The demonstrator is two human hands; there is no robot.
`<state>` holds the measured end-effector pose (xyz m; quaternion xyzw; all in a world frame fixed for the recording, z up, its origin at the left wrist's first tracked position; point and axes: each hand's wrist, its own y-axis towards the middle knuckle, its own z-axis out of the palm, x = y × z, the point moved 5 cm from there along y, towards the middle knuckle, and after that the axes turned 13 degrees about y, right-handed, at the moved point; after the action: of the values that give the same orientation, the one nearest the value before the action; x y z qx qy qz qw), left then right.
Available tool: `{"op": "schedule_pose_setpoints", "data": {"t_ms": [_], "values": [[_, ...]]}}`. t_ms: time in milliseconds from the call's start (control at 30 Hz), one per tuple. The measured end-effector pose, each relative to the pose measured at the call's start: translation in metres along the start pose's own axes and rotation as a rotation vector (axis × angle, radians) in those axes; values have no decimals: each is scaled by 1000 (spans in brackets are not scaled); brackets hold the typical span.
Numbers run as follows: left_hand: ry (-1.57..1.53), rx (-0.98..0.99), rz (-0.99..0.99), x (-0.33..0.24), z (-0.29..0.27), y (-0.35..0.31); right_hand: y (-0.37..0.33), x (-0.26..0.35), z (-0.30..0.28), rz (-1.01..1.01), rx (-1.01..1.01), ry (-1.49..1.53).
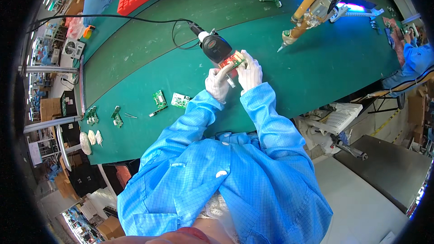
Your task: Apply glue or sealant to printed circuit boards at an assembly station.
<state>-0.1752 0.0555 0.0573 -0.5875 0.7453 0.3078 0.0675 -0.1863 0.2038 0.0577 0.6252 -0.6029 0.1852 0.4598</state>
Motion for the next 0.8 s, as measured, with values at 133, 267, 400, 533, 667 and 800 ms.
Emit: {"op": "schedule_pose_setpoints", "data": {"t_ms": [133, 267, 400, 533, 667, 800], "values": [[30, -27, -1, -8, -5, -2, 1, -6, -1, 15, -12, 18], [23, -50, 17, -13, -10, 1, 2, -6, -3, 54, -20, 116], [49, -42, 83, -15, -16, -6, -4, 4, -11, 191, -37, 181], [-47, -7, 312, -47, -73, -23, -47, 76, -68, 19, -5, 13], [-188, -9, 492, -80, -150, -28, -65, 159, -118, 13, -37, 188], [-79, 28, 477, -107, -184, -24, -73, 175, -138, -11, -40, 271]]}}
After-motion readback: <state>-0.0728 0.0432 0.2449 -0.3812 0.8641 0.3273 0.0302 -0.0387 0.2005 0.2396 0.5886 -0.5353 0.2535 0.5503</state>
